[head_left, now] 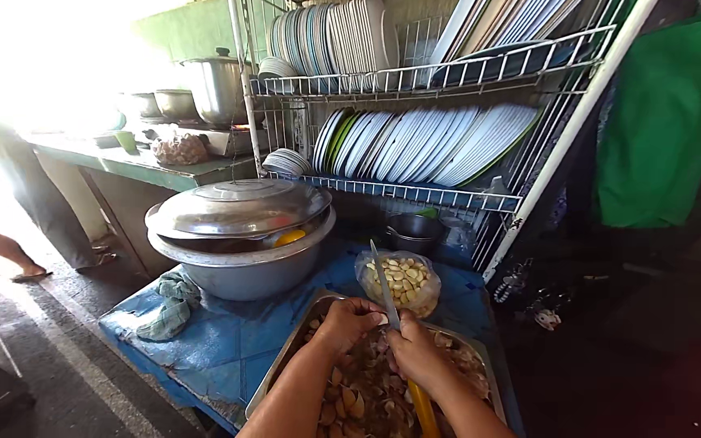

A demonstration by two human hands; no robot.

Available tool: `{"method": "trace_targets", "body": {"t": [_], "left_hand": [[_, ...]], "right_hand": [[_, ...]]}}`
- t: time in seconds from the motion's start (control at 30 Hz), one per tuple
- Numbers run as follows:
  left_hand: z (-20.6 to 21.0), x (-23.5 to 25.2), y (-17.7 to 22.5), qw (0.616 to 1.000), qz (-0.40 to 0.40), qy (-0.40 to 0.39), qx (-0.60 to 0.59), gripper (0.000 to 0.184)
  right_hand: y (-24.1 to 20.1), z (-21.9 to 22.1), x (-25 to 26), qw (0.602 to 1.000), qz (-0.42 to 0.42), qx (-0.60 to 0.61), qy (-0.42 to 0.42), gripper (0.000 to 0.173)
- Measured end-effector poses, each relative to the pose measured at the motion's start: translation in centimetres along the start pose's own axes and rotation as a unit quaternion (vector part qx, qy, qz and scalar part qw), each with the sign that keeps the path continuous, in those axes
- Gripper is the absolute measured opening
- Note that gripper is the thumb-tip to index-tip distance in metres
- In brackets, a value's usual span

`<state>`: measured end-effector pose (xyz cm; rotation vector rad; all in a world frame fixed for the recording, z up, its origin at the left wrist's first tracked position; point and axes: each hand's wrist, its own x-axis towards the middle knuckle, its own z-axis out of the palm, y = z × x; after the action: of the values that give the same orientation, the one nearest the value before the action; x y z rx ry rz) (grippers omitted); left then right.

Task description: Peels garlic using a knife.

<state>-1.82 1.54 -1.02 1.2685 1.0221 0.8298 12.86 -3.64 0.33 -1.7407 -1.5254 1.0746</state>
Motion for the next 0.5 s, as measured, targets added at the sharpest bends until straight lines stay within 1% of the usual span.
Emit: {"method": "trace_targets", "body": {"t": [0.3, 0.5], "left_hand": [[0.51, -0.05, -0.23, 1.0, 0.001, -0.028, -0.006, 0.009], [0.73, -0.26, -0.23, 0.999, 0.0, -0.042, -0.016, 0.006]], "right_hand": [[0.04, 0.26, 0.13, 1.0, 0.016, 0.017, 0.02, 0.031], [-0.01, 0.41, 0.3, 0.998, 0.035, -0.034, 0.03, 0.029]]}}
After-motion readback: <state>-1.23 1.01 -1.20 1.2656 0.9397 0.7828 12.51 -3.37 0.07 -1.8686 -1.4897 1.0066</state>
